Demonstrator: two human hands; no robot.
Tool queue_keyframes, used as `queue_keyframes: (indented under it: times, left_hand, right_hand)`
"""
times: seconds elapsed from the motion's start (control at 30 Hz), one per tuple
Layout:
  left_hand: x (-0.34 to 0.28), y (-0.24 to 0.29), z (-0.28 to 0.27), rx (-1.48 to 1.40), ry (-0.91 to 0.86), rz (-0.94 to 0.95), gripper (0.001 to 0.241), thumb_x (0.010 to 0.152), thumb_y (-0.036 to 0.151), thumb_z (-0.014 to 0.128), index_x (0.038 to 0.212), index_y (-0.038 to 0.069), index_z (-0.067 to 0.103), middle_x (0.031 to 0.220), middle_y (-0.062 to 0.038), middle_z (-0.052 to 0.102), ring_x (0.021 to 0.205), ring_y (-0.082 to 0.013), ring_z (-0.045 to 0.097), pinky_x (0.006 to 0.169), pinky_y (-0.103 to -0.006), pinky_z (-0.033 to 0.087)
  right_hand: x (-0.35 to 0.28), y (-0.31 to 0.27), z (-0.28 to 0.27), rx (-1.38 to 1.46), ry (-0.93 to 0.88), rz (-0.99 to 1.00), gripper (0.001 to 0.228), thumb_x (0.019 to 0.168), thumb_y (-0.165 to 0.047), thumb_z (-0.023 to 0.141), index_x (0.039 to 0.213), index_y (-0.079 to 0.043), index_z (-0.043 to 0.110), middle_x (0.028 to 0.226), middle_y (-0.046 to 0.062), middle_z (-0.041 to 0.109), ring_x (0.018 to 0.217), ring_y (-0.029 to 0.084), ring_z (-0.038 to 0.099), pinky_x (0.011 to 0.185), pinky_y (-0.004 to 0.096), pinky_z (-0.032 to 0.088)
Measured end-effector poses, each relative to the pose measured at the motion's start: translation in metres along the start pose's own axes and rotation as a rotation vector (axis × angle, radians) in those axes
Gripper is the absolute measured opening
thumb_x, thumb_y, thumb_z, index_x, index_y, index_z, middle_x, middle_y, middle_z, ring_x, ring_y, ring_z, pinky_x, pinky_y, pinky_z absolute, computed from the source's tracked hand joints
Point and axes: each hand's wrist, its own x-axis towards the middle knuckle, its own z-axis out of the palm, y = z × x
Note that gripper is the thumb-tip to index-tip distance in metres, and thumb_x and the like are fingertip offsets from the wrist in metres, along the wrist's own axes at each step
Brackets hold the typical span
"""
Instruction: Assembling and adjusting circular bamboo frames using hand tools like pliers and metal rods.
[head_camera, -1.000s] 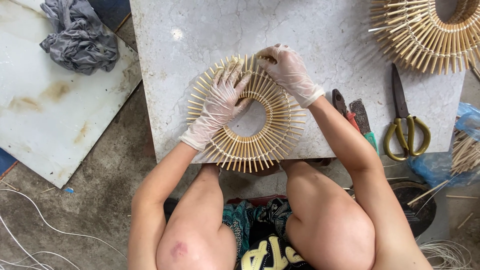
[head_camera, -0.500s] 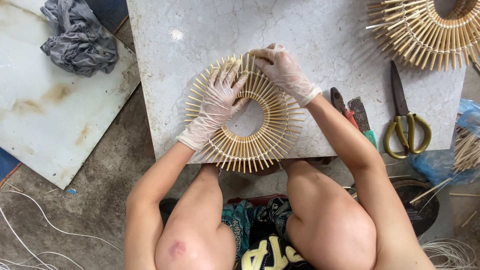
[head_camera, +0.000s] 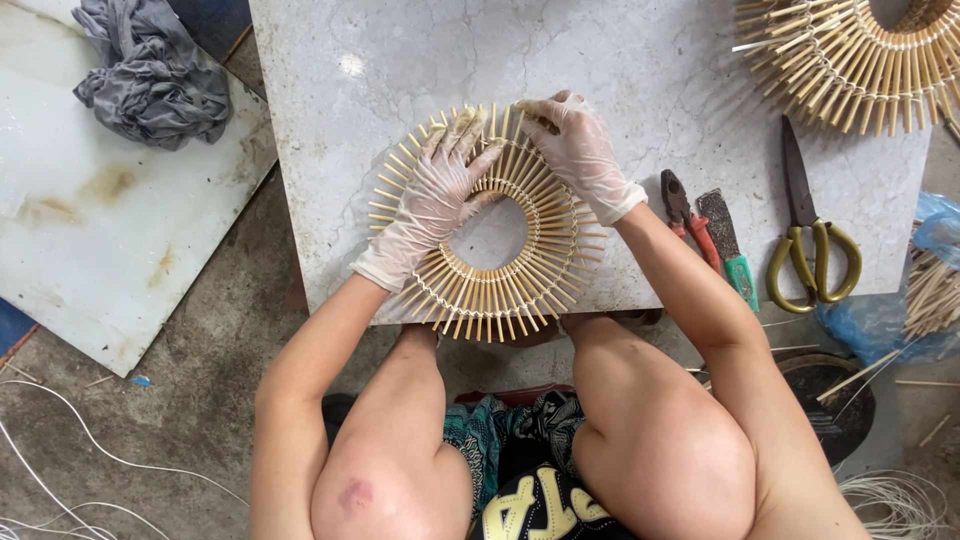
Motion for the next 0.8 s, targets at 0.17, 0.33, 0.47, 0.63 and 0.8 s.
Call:
queue_keyframes:
  times: [0.17,0.33,0.47,0.63,0.8]
  left_hand:
    - [0.003,0.008,-0.009,0.058,-0.028,-0.008,0.083,0.089,0.052,0.075,0.156,0.014,0.044,0.164,-0.021,0.035,0.152,-0.0396,0.031,0.125,-0.0526,0.025]
    - [0.005,0.008,-0.003,0.053,-0.05,-0.019,0.088,0.09,0.054,0.075,0.157,0.01,0.039,0.163,-0.021,0.035,0.152,-0.0393,0.029,0.125,-0.0528,0.023]
    - [0.001,0.007,0.006,0.047,-0.055,-0.023,0.088,0.09,0.055,0.075,0.158,0.011,0.038,0.165,-0.019,0.034,0.153,-0.037,0.03,0.126,-0.0519,0.024]
    - [0.007,0.014,-0.006,0.056,-0.051,-0.036,0.089,0.088,0.053,0.076,0.157,0.011,0.039,0.163,-0.02,0.034,0.152,-0.0389,0.031,0.124,-0.0536,0.024]
    - [0.013,0.012,-0.009,0.026,-0.047,0.052,0.085,0.086,0.054,0.077,0.154,0.016,0.044,0.162,-0.019,0.036,0.15,-0.0403,0.034,0.123,-0.0545,0.025]
  right_hand:
    - [-0.001,0.002,-0.002,-0.058,-0.002,-0.07,0.03,0.098,-0.021,0.073,0.126,-0.009,0.074,0.106,0.013,0.07,0.095,0.025,0.066,0.084,0.036,0.054]
    - [-0.011,0.0,-0.003,-0.065,0.078,-0.007,0.03,0.101,-0.022,0.071,0.127,-0.007,0.072,0.106,0.013,0.07,0.095,0.024,0.067,0.084,0.035,0.055]
    - [-0.012,0.004,-0.001,-0.017,0.053,0.025,0.029,0.101,-0.023,0.069,0.126,-0.009,0.074,0.11,0.012,0.069,0.097,0.022,0.069,0.086,0.034,0.056]
    - [-0.015,0.006,-0.007,-0.014,0.084,-0.023,0.031,0.1,-0.022,0.071,0.128,-0.008,0.073,0.113,0.012,0.069,0.098,0.022,0.068,0.086,0.034,0.056]
    - [-0.028,0.008,-0.02,-0.113,0.045,0.11,0.03,0.099,-0.026,0.071,0.124,-0.009,0.074,0.108,0.012,0.07,0.093,0.023,0.067,0.082,0.036,0.055]
